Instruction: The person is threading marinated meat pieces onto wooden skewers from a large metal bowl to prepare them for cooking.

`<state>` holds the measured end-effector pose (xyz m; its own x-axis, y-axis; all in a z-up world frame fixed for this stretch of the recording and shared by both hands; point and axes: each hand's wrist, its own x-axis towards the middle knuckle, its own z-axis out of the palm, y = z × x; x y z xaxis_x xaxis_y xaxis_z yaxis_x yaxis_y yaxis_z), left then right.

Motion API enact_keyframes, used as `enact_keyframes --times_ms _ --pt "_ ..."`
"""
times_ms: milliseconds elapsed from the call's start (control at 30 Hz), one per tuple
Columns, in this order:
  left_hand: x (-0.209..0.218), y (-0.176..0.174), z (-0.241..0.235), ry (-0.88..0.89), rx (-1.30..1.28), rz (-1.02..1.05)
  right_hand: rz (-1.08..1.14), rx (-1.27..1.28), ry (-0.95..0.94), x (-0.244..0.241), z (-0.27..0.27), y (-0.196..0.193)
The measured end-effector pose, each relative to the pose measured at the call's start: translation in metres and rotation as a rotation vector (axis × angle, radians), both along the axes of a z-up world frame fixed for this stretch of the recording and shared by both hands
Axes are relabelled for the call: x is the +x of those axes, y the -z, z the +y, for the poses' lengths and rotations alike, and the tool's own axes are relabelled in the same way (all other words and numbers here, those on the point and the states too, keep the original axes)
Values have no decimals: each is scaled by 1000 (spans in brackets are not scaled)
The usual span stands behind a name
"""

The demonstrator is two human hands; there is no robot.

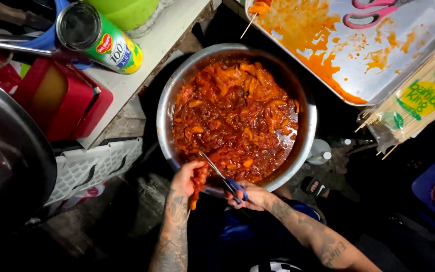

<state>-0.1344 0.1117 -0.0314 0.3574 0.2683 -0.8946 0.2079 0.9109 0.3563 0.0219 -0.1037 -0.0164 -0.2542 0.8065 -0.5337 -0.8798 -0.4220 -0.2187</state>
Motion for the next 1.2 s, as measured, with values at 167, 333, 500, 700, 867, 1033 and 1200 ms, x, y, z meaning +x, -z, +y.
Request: enact_keyframes --times_ms 167,333,500,700,867,1033,1200 --pt "-2 -37 10 248 44 22 -105 32 -81 26 -26 29" --pt "10 -52 21 366 179 50 -217 88 -74 76 -37 2" --pt "32 -9 30 204 636 181 -1417 -457 156 163 -64 -105" --pt "68 -25 14 -98 763 479 -2319 -915 148 321 -136 -96" --pt "69 9 0 -245 657 369 -2432 -839 -141 408 -142 -83" --pt "87 -66 -3 -317 440 216 -2304 -912 -365 345 -102 -150" --pt "110 -76 -8 -499 322 -30 -2059 253 -72 190 -60 -130"
